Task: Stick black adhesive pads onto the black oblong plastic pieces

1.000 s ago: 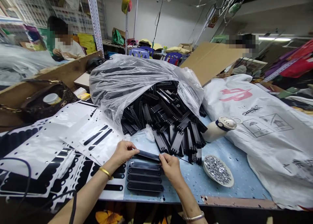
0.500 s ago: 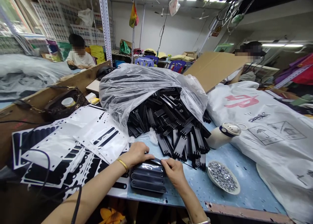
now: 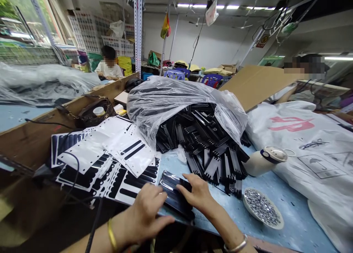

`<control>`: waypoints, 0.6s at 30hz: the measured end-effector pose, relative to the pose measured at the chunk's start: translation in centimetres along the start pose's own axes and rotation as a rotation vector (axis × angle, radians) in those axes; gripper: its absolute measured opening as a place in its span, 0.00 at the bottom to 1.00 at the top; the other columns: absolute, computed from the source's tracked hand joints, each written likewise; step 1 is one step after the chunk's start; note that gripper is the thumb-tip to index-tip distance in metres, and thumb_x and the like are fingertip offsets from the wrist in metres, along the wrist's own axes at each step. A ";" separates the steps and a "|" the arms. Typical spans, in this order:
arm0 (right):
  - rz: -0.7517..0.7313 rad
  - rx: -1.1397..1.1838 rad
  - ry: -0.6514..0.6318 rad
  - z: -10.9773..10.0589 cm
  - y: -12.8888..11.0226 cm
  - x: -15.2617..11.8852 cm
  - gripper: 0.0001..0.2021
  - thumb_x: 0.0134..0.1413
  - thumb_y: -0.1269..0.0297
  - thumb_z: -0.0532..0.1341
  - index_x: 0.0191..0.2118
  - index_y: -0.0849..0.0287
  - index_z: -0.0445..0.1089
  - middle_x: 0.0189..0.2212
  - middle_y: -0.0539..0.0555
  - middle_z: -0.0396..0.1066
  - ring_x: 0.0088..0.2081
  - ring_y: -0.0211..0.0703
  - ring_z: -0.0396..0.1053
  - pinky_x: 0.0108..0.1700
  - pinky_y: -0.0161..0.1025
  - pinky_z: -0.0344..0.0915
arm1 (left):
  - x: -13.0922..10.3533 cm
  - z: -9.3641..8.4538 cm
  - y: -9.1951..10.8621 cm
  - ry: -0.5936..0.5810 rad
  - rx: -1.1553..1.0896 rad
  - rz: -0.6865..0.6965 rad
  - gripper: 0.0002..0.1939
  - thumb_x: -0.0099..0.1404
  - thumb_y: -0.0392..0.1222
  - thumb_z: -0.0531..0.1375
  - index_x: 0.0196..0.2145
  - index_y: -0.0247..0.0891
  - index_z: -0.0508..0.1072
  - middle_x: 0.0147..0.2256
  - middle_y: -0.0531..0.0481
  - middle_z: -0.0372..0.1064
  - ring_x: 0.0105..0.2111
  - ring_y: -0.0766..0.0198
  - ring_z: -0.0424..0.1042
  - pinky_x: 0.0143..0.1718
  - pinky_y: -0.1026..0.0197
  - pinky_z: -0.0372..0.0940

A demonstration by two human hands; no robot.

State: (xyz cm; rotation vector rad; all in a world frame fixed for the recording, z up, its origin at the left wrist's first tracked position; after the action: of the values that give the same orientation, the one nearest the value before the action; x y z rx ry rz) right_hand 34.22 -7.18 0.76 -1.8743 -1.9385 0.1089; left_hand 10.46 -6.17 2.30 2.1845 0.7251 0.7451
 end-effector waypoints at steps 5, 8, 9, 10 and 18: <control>-0.018 -0.074 -0.055 1.4 -1.4 0.6 0.19 0.48 0.49 0.67 0.42 0.57 0.77 0.31 0.55 0.76 0.35 0.49 0.73 0.38 0.40 0.67 | -4.4 7.0 -1.2 -0.245 -0.809 -0.683 0.27 0.52 0.67 0.63 0.34 0.39 0.71 0.27 0.46 0.73 0.24 0.60 0.72 0.25 0.62 0.62; 0.016 -0.117 -0.061 1.8 -1.3 0.4 0.19 0.50 0.46 0.65 0.37 0.59 0.76 0.29 0.56 0.75 0.32 0.48 0.73 0.36 0.40 0.66 | -4.0 9.7 -2.4 -0.198 -1.256 -0.945 0.40 0.43 0.77 0.61 0.37 0.38 0.64 0.29 0.44 0.73 0.23 0.60 0.75 0.20 0.67 0.56; 0.027 -0.129 -0.066 1.8 -1.3 0.2 0.20 0.50 0.45 0.64 0.35 0.59 0.76 0.29 0.56 0.75 0.32 0.49 0.72 0.35 0.40 0.65 | -3.7 10.0 -2.4 -0.158 -1.351 -0.979 0.43 0.40 0.78 0.62 0.39 0.38 0.61 0.31 0.43 0.73 0.25 0.58 0.77 0.19 0.68 0.56; 0.037 -0.138 -0.073 1.9 -1.4 0.0 0.20 0.50 0.44 0.64 0.35 0.59 0.76 0.29 0.57 0.74 0.32 0.49 0.72 0.35 0.40 0.65 | -3.5 10.1 -2.4 -0.118 -1.412 -0.995 0.45 0.38 0.77 0.64 0.42 0.39 0.59 0.34 0.42 0.74 0.28 0.55 0.78 0.19 0.68 0.58; 0.090 -0.121 -0.212 1.0 -2.8 0.1 0.27 0.43 0.39 0.66 0.40 0.59 0.76 0.33 0.58 0.76 0.37 0.54 0.72 0.39 0.42 0.63 | -3.1 8.2 0.2 -0.054 -1.487 -1.035 0.38 0.55 0.75 0.55 0.39 0.33 0.62 0.36 0.31 0.73 0.35 0.47 0.78 0.23 0.60 0.70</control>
State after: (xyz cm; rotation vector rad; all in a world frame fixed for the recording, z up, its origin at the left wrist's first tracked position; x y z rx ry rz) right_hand 31.28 -7.07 0.90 -2.1045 -2.0390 0.2310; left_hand 14.04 -11.96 -3.28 0.3589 0.7413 0.3727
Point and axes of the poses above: each hand's wrist, its own x-axis towards the middle knuckle, its own z-axis out of the palm, y = z × x, the point moved 1 cm from there along x, towards the middle knuckle
